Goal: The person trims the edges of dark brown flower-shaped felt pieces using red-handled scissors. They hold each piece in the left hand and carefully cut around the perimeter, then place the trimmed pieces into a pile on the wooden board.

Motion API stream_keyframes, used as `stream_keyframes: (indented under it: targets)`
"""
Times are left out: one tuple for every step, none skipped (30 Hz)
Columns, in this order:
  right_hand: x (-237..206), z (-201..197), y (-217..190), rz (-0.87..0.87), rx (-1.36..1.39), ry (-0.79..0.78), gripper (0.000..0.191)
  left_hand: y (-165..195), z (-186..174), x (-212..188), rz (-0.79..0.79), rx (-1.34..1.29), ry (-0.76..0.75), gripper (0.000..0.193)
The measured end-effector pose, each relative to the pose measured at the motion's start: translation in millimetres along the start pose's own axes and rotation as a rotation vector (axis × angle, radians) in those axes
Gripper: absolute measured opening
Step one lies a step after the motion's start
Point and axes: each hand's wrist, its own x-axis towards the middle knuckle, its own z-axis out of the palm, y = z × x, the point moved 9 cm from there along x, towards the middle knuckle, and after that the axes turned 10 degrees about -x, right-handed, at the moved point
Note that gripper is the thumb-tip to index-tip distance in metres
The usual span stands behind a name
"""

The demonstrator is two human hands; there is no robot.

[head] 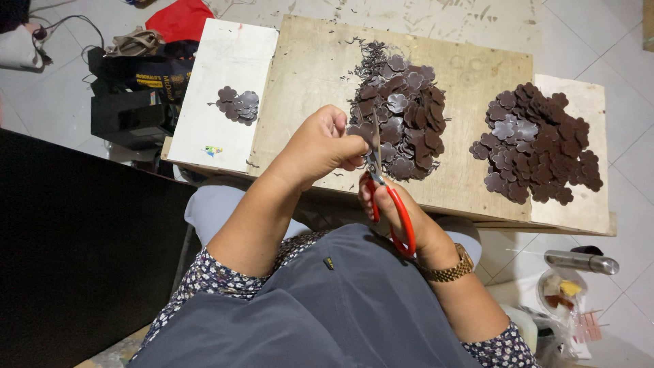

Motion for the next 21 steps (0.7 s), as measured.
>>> stream_keyframes:
  targets:
    - [0.1, 0.1, -0.1, 0.000, 0.001, -0.001, 0.057, -0.4, -0.3, 0.4, -0.002, -0.002, 0.001, 0.037]
    - [0.0, -0.3, 0.2, 0.004, 0.007, 0.005, 0.057, -0.9, -0.8, 0.8, -0.003, -0.004, 0.002, 0.037]
    - [-0.2, -0.6, 0.6, 0.009, 0.013, 0.010, 0.057, -1.4, -1.1, 1.3, -0.003, 0.001, 0.001, 0.037]
    - [-0.4, -0.8, 1.0, 0.013, 0.020, 0.016, 0.057, -2.2, -1.5, 1.6, -0.004, 0.005, 0.000, 0.036]
    - [-0.2, -1.0, 0.8, 0.012, 0.014, 0.018, 0.057, -2.8, -2.1, 2.0, -0.004, 0.010, -0.002, 0.036]
    - [-0.4, -0.9, 0.9, 0.011, 0.009, 0.022, 0.058, -4.7, -3.1, 1.8, -0.014, -0.001, 0.000, 0.033]
    - [-0.4, -1.2, 0.7, 0.010, 0.003, 0.026, 0.058, -6.3, -4.0, 1.8, -0.024, -0.011, 0.000, 0.030]
    - [-0.2, -1.4, 0.4, 0.008, -0.010, 0.024, 0.059, -7.5, -4.9, 2.0, -0.033, -0.020, 0.001, 0.028]
    - [-0.1, -1.3, 0.1, 0.008, -0.022, 0.022, 0.060, -7.5, -4.2, 1.8, -0.027, -0.037, -0.018, 0.026]
    - [0.0, -1.1, -0.3, 0.008, -0.034, 0.019, 0.060, -7.4, -3.2, 1.4, -0.022, -0.054, -0.036, 0.024]
    - [0.1, -0.3, -0.7, 0.007, -0.027, 0.013, 0.062, -7.4, -1.8, 1.0, -0.016, -0.070, -0.054, 0.023]
    - [0.3, 1.0, -1.1, 0.006, -0.020, 0.006, 0.063, -7.7, -0.9, 0.7, -0.016, -0.054, -0.064, 0.020]
    - [0.5, 1.5, -1.8, 0.006, -0.012, 0.002, 0.065, -8.3, 1.0, 1.0, -0.017, -0.037, -0.075, 0.018]
    - [0.4, 1.1, -3.9, -0.009, -0.018, 0.012, 0.065, -8.7, 2.7, 0.5, -0.016, -0.020, -0.085, 0.015]
    - [0.1, 0.9, -6.1, -0.023, -0.023, 0.021, 0.066, -9.4, 4.9, 0.1, -0.015, -0.006, -0.093, 0.014]
    - [0.2, 0.6, -8.5, -0.038, -0.028, 0.030, 0.067, -10.3, 7.8, -0.5, -0.014, 0.009, -0.102, 0.013]
    - [-0.1, 0.9, -9.5, -0.036, -0.023, 0.031, 0.067, -11.2, 10.5, -1.0, -0.013, 0.023, -0.111, 0.012]
    - [-0.3, 1.0, -10.7, -0.035, -0.019, 0.033, 0.068, -10.4, 11.4, -1.2, -0.004, 0.031, -0.108, 0.011]
    - [-0.6, 1.3, -11.7, -0.034, -0.013, 0.034, 0.068, -9.8, 12.1, -1.7, 0.005, 0.039, -0.105, 0.011]
    - [-0.7, 1.9, -11.9, -0.025, 0.003, 0.031, 0.068, -8.9, 12.5, -2.0, 0.013, 0.048, -0.101, 0.011]
    - [-0.9, 2.5, -11.9, -0.017, 0.019, 0.029, 0.068, -9.0, 12.5, -2.1, 0.009, 0.040, -0.097, 0.011]
